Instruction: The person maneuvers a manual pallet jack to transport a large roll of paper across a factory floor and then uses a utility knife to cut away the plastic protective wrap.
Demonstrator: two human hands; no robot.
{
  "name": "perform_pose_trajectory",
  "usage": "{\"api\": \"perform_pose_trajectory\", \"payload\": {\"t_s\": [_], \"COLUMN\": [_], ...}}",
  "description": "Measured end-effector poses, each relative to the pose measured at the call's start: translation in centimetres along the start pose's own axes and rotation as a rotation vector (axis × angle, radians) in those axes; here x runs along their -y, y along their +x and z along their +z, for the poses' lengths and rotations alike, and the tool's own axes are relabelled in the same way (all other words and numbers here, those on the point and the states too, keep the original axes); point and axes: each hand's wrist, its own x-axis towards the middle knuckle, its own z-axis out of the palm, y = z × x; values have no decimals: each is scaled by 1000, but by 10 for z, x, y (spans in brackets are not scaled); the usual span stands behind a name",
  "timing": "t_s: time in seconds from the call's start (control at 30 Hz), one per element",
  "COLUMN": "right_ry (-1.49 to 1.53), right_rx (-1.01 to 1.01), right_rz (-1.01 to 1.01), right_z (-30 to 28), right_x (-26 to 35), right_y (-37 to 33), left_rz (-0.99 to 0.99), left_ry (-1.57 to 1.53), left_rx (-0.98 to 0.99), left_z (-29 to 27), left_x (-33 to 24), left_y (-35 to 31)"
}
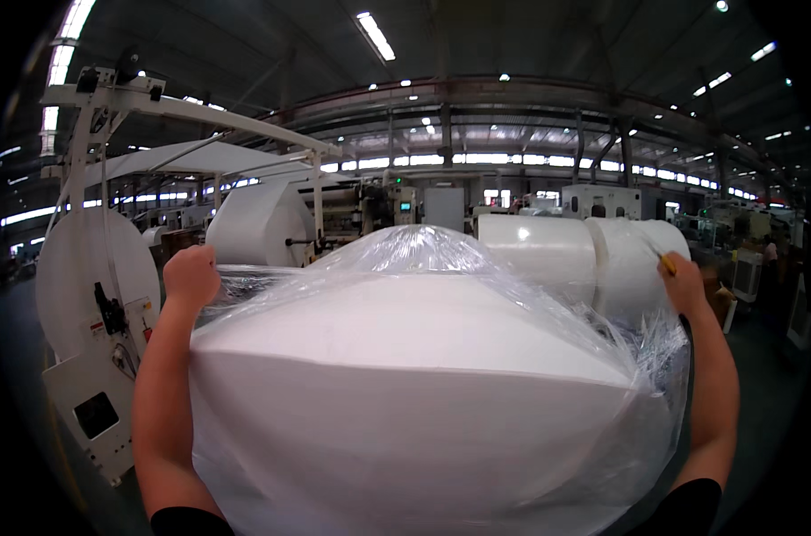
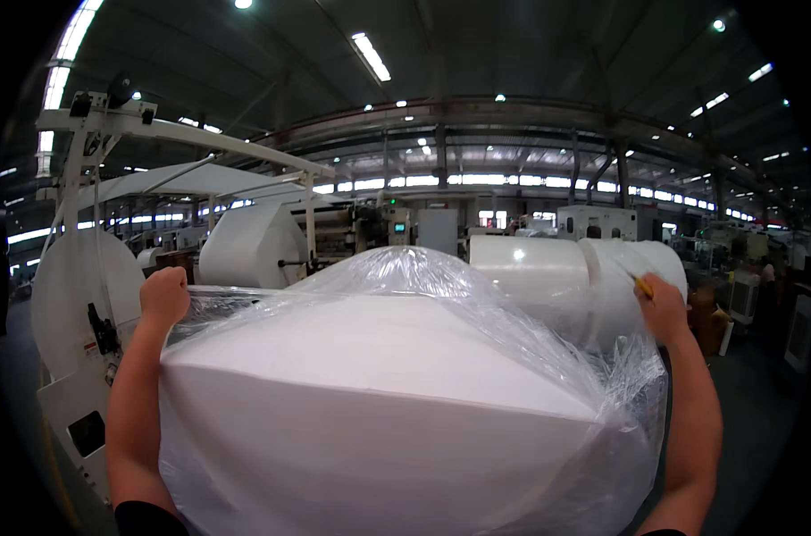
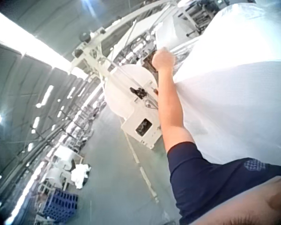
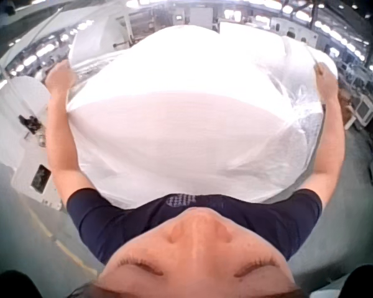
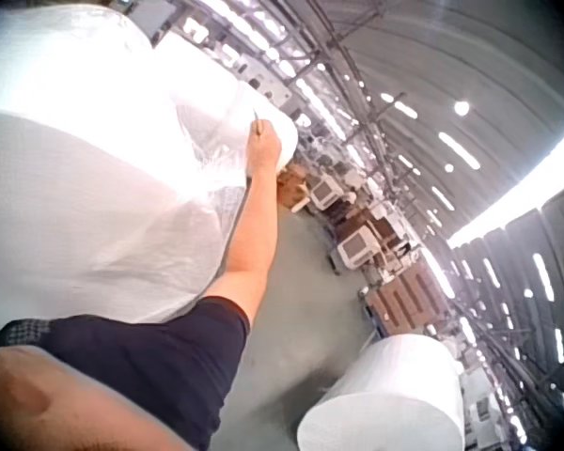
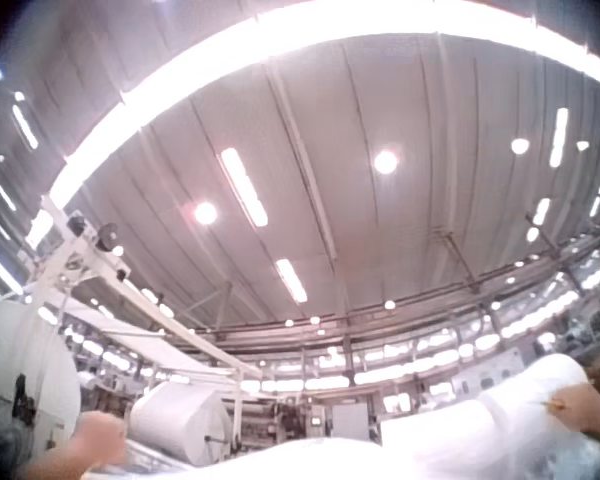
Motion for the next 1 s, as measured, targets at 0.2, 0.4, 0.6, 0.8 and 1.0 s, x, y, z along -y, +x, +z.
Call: {"api": "perform_pose_trajectory", "payload": {"t_s": [0.2,0.4,0.6,0.8,1.0], "right_ry": [164,212,311,-285,-593], "right_rx": [-270,-382,-95,94,621], "right_rz": [-164,-245,-219,-546,-552], "right_z": [-39,-56,-75,-42,18], "right_x": [45,41,77,208,295], "right_y": [66,60,47,73,105], "left_rz": [-260,498,698,582,644], "left_ry": [-922,-227,151,9,-110], "left_rx": [688,828,303,183,118], "left_z": [-40,-69,-23,-30,-36], "left_x": [-62,-217,-203,-195,-199], "left_y": [16,42,85,94,91]}}
